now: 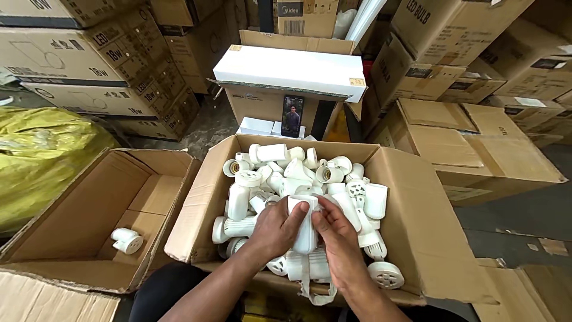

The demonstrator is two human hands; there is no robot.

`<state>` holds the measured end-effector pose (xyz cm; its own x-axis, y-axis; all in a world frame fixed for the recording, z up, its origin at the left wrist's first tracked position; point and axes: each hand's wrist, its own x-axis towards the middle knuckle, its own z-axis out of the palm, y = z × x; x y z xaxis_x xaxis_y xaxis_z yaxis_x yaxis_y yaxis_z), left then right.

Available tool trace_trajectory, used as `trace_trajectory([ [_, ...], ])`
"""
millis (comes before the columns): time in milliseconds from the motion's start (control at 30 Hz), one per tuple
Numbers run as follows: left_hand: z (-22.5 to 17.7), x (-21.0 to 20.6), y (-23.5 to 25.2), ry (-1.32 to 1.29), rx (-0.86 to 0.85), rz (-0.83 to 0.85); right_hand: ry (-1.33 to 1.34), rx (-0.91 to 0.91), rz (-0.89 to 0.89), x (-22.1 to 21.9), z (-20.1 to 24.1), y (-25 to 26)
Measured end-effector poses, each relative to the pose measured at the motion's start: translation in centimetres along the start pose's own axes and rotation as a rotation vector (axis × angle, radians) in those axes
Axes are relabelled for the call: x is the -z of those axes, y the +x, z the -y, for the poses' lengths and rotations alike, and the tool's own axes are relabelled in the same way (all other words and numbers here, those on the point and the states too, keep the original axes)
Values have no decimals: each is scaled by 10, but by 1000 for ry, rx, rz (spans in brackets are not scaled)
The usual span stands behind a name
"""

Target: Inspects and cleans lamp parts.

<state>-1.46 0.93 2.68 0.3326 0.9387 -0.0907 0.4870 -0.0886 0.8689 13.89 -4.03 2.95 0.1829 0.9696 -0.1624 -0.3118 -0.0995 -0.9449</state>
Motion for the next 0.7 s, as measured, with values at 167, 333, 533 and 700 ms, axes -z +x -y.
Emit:
trace_trajectory([
  [167,-1,-14,-9,227,-166,47,39,18,-120,1,7,12],
  [333,-4,0,3,-58,26,-49,74,-22,51,-5,-14,1],
  [533,0,7,-4,-94,-236,-249,8,68,167,-5,-9,-1],
  [700,-73,57,-71,-405,-778,-239,58,-67,-39,3,-3,7],
])
